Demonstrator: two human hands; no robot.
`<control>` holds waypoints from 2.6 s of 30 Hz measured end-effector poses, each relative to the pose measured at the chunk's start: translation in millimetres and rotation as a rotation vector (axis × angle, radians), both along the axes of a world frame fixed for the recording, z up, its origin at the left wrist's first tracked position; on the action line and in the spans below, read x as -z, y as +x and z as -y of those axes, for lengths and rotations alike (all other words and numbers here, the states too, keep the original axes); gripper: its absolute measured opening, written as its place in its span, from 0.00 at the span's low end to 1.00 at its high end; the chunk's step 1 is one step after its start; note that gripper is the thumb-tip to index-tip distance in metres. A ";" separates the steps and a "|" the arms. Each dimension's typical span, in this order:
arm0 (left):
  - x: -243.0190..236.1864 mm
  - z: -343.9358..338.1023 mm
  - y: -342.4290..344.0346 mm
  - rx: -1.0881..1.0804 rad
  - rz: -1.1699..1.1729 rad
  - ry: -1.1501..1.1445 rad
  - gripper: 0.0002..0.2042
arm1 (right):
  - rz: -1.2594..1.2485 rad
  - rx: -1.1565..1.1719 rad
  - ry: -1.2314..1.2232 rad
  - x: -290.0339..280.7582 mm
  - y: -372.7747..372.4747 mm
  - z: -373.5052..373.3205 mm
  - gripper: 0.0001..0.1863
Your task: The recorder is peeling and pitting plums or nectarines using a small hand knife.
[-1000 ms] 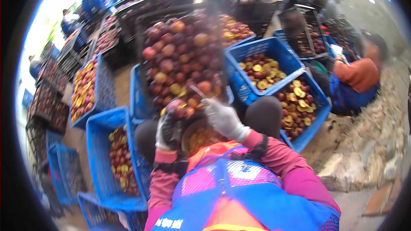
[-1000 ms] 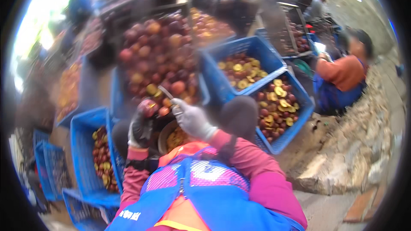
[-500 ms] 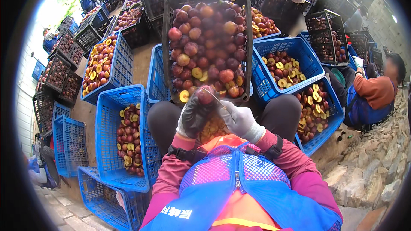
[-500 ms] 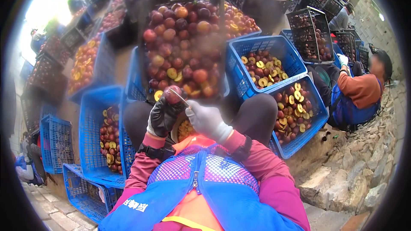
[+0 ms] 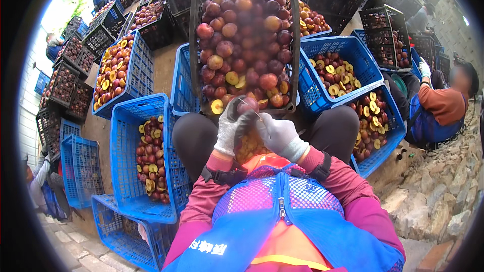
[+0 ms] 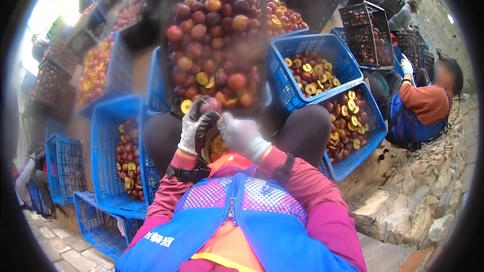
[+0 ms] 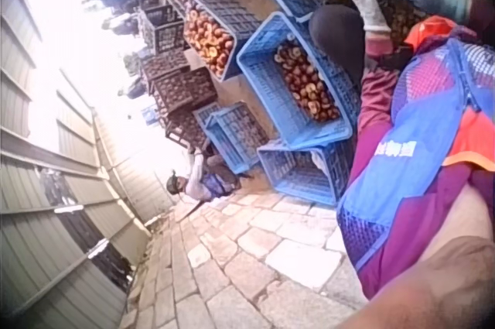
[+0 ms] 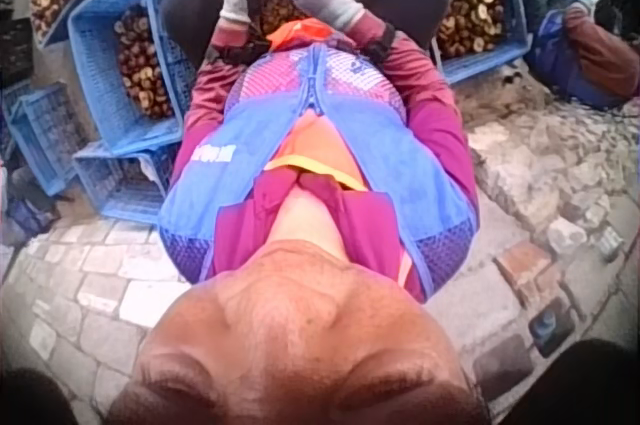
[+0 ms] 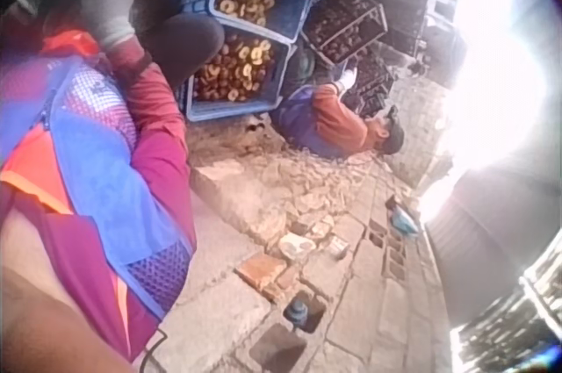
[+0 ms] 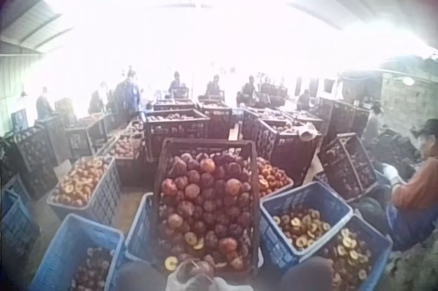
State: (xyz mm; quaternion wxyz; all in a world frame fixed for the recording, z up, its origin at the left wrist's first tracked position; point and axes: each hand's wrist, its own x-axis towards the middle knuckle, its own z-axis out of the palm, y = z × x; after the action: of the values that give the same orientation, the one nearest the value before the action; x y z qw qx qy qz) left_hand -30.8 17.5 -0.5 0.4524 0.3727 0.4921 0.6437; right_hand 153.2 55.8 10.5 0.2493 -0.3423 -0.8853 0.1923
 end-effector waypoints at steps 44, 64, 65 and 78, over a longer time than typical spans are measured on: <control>2.0 27.7 43.0 0.134 0.332 -0.342 0.27 | -0.278 0.114 -0.503 -9.5 13.0 -8.6 0.25; -49.2 19.8 2.8 0.331 0.609 -0.350 0.22 | -0.298 -0.096 -0.456 -28.6 -27.7 -39.0 0.23; -40.2 19.2 1.3 0.325 0.684 -0.368 0.24 | -0.262 -0.103 -0.333 -31.2 -29.7 -35.9 0.23; 41.4 25.7 -39.6 0.282 0.615 -0.111 0.22 | -0.572 0.141 -1.074 -39.2 -50.3 -74.7 0.26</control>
State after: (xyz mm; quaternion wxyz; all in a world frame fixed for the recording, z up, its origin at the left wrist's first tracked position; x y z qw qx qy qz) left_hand -70.4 -8.2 -42.0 0.6837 0.2006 0.3104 0.6292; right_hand 103.0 130.6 49.6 0.2819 -0.4126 -0.5379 0.6790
